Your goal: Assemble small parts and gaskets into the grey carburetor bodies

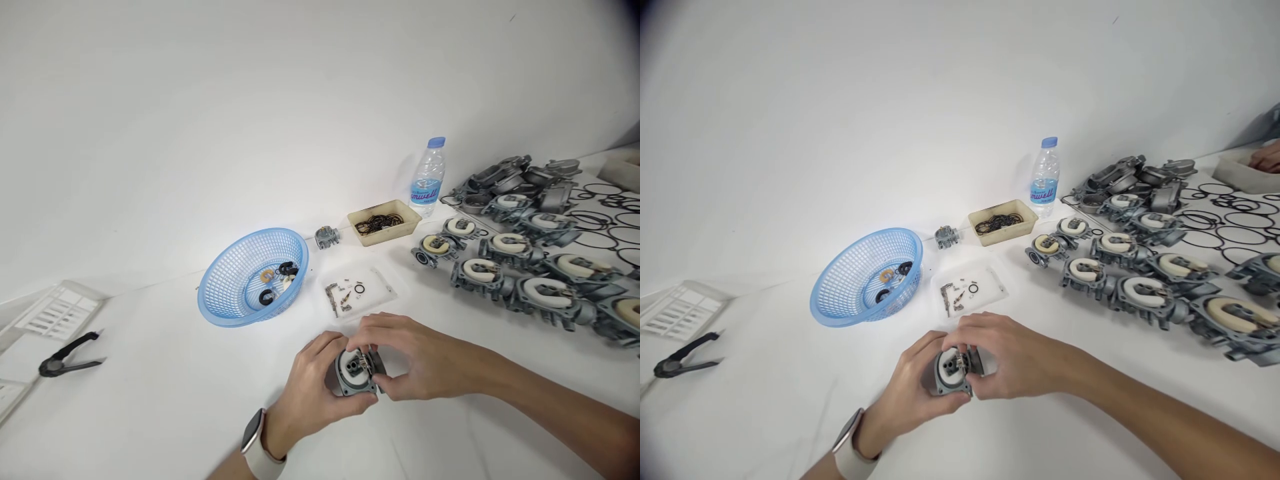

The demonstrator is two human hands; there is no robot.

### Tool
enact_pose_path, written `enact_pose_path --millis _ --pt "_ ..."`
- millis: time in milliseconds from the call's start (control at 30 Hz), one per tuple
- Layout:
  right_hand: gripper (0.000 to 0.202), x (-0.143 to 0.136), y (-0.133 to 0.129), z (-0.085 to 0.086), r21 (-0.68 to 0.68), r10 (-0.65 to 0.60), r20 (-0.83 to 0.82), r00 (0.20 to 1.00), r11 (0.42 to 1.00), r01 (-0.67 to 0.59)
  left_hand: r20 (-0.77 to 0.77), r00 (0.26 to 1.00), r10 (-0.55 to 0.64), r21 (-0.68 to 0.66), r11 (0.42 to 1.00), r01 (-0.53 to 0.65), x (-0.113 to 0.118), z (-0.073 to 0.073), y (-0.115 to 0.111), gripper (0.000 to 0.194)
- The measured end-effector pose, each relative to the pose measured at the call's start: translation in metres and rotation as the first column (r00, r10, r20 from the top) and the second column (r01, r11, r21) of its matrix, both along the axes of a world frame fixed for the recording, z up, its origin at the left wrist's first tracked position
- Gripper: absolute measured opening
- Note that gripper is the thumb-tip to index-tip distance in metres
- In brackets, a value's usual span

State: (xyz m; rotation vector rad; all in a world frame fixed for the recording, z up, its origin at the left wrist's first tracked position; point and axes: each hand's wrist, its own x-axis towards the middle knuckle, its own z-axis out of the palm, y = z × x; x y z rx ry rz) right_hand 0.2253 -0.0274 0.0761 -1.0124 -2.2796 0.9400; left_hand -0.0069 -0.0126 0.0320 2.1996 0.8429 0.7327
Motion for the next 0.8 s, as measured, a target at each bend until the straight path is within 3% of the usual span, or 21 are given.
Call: enact_pose_path --millis 167,333,500,600,800 --pt "0.040 -0.0017 -0.0019 0.0008 0.040 -0.041 -0.014 0.999 0.998 0.042 -0.028 1.000 0.001 -0.003 1.000 -0.001 -0.0002 -0.0004 0.0003 0.060" --pt "0.044 -0.0024 -0.0023 0.0011 0.015 0.023 0.009 1.000 1.000 -0.023 -0.045 0.999 -0.012 0.004 1.000 0.012 -0.0012 -0.0004 0.0023 0.057" --pt "0.046 -0.0024 -0.0028 0.0022 0.018 -0.030 0.001 1.000 0.999 0.030 -0.045 0.999 -0.018 0.014 1.000 0.019 -0.0016 -0.0014 0.0028 0.063" --pt "0.050 -0.0034 -0.0045 0.0038 -0.017 0.021 0.009 1.000 1.000 -0.021 -0.066 0.998 -0.022 0.029 0.999 0.024 -0.0017 -0.0026 0.0029 0.058" --pt "0.056 -0.0026 -0.0053 0.0039 -0.107 -0.033 0.050 0.998 0.994 0.039 -0.098 0.995 -0.010 0.062 0.998 0.016 -0.0027 -0.0023 0.0023 0.061"
